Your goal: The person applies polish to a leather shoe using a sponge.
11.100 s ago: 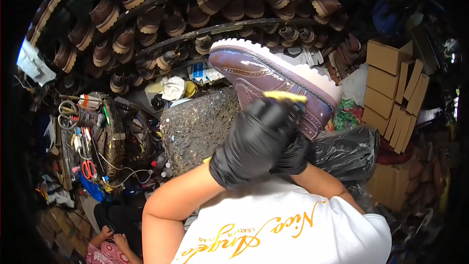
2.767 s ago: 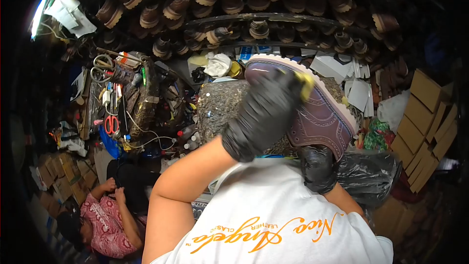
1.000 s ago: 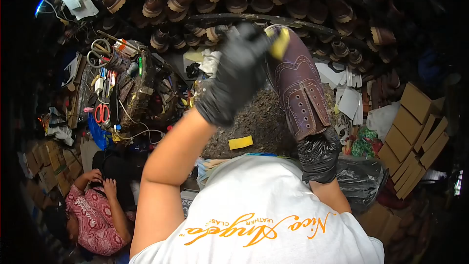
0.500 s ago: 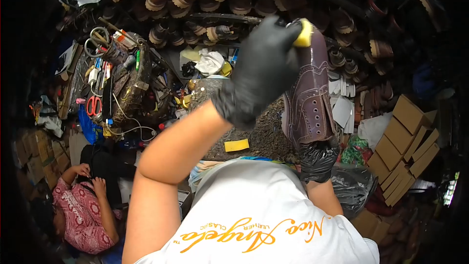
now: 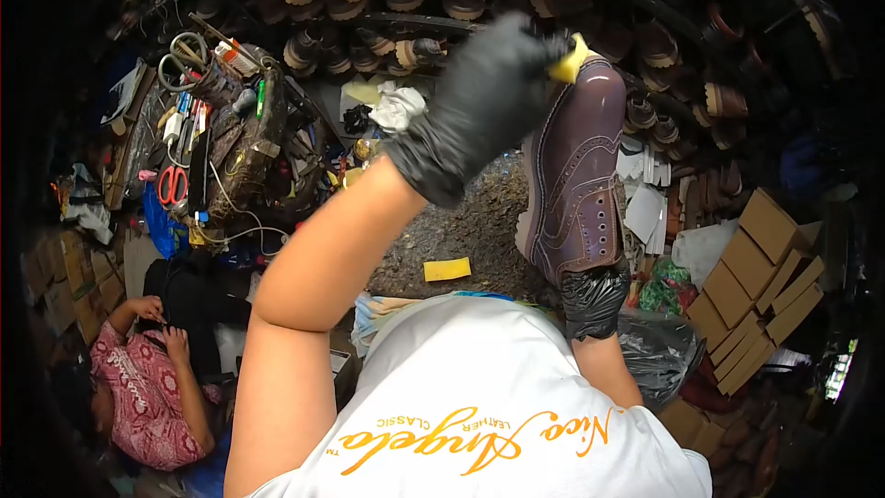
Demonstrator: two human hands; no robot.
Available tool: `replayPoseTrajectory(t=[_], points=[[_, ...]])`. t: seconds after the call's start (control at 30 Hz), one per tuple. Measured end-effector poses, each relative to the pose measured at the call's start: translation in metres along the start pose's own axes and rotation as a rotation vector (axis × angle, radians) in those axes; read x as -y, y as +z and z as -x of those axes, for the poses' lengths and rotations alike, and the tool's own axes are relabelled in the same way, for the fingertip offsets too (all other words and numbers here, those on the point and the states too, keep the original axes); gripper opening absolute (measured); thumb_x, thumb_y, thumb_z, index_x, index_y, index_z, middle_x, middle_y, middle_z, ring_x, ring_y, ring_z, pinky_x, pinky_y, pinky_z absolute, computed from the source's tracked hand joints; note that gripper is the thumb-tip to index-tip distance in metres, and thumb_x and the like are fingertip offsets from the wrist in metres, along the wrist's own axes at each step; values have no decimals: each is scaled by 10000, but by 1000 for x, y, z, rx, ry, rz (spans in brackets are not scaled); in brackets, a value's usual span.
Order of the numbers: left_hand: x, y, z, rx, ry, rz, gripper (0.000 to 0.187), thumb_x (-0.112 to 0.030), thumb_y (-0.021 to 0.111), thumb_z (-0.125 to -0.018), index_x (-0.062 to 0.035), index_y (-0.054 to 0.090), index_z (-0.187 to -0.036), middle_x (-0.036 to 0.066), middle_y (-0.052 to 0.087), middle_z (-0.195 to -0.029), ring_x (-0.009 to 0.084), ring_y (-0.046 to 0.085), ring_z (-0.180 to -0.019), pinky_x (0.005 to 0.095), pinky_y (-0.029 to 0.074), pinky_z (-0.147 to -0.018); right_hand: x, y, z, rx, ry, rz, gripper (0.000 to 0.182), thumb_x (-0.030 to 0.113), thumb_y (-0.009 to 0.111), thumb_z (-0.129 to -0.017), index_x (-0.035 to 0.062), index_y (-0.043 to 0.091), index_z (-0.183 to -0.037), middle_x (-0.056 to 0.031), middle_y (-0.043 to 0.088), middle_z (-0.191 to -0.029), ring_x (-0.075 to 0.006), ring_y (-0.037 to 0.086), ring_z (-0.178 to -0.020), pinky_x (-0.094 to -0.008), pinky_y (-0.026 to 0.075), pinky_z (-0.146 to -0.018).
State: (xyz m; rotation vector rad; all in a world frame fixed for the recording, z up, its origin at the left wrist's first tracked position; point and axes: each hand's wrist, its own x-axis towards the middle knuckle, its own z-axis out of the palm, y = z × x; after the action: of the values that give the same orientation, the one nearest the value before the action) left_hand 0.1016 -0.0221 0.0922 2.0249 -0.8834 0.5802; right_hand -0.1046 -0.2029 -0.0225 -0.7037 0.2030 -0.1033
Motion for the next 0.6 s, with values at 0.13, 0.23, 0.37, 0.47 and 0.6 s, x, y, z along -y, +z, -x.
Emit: replayPoseTrajectory(t=[0.13,0.23,0.37,0.47,0.6], points=[[-2,59,124,10,-114,136,549,131,575,-793,-51,624,-1308,225,633,-1128,376,640,-992,429,564,-842,3,2,3,42,-25,-317,451,145,362,-1063,-34,383,-1477,-223,449,-1489,-333,510,-1314,-459,438,-1120],[20,75,161,-75,-86,419,575,149,584,-777,-54,622,-1314,222,640,-1125,360,650,-968,408,574,-807,7,-3,6,58,-32,-507,438,135,357,-1064,-42,401,-1463,-223,464,-1476,-330,524,-1299,-456,443,-1116],[0,14,44,-337,78,17,469,74,603,-801,-56,658,-1248,158,626,-981,327,622,-839,419,519,-741,4,-22,1,7,-41,-303,472,209,372,-1065,-14,390,-1481,-209,430,-1513,-332,473,-1360,-480,405,-1146],[-3,39,53,-112,127,-110,397,31,627,-809,-33,679,-1197,171,613,-991,319,599,-861,445,508,-726,8,-10,0,-4,-57,-249,408,86,411,-1032,-47,471,-1414,-175,532,-1428,-287,562,-1245,-398,462,-1084],[16,59,114,25,18,-29,500,101,640,-769,-30,659,-1252,197,649,-967,319,644,-873,393,541,-739,9,-12,-4,21,-105,-273,405,51,436,-1013,-45,486,-1404,-164,550,-1413,-273,574,-1229,-374,468,-1075]])
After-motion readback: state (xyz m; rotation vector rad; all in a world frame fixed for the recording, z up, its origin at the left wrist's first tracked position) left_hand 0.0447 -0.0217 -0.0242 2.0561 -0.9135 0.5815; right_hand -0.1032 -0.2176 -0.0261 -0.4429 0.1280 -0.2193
